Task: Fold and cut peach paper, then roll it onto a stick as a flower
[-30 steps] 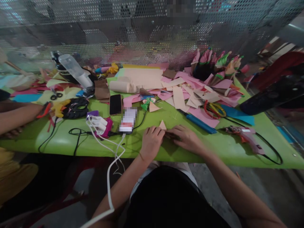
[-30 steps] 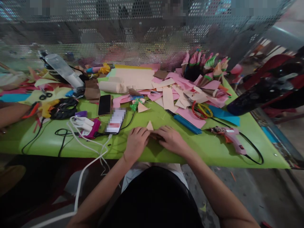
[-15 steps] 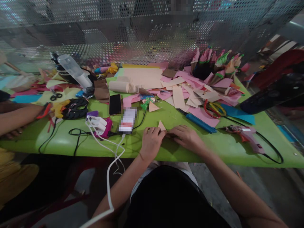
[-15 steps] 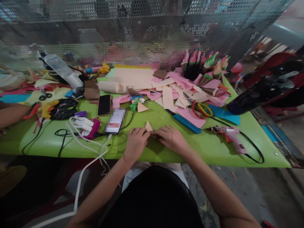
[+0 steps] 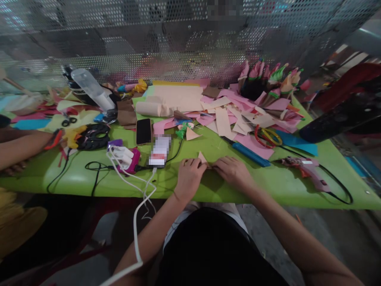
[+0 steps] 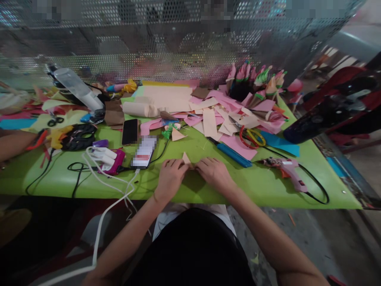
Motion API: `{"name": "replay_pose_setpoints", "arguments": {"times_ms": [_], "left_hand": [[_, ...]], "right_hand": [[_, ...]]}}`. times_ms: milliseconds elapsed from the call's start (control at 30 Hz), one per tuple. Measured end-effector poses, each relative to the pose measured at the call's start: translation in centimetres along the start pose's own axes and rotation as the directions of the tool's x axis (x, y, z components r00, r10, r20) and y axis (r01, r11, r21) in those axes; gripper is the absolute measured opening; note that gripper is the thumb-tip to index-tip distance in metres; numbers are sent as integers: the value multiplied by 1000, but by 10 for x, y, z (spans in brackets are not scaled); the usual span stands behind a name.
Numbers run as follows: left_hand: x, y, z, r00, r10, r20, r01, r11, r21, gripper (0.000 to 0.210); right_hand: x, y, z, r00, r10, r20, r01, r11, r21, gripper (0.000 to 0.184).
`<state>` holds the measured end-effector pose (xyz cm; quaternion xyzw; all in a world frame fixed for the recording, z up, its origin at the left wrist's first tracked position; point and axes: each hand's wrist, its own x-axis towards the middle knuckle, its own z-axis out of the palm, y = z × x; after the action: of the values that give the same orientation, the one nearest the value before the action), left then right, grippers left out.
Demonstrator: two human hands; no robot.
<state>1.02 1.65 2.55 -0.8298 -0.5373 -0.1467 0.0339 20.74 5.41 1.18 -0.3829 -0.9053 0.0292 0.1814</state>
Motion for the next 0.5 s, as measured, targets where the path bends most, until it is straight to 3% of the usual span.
{"name": "replay_pose_setpoints", "arguments": {"times_ms": [300,500], "left_hand": [[0,1,2,1000,-1,26,1,1000,-19,19],[2,2,3,1000,26,11,-26,1000,0,17]], "right_hand": [[6,1,3,986,153,65,-162,974,157,14],[8,5,3,975,193,111,-217,935,282,13]]}}
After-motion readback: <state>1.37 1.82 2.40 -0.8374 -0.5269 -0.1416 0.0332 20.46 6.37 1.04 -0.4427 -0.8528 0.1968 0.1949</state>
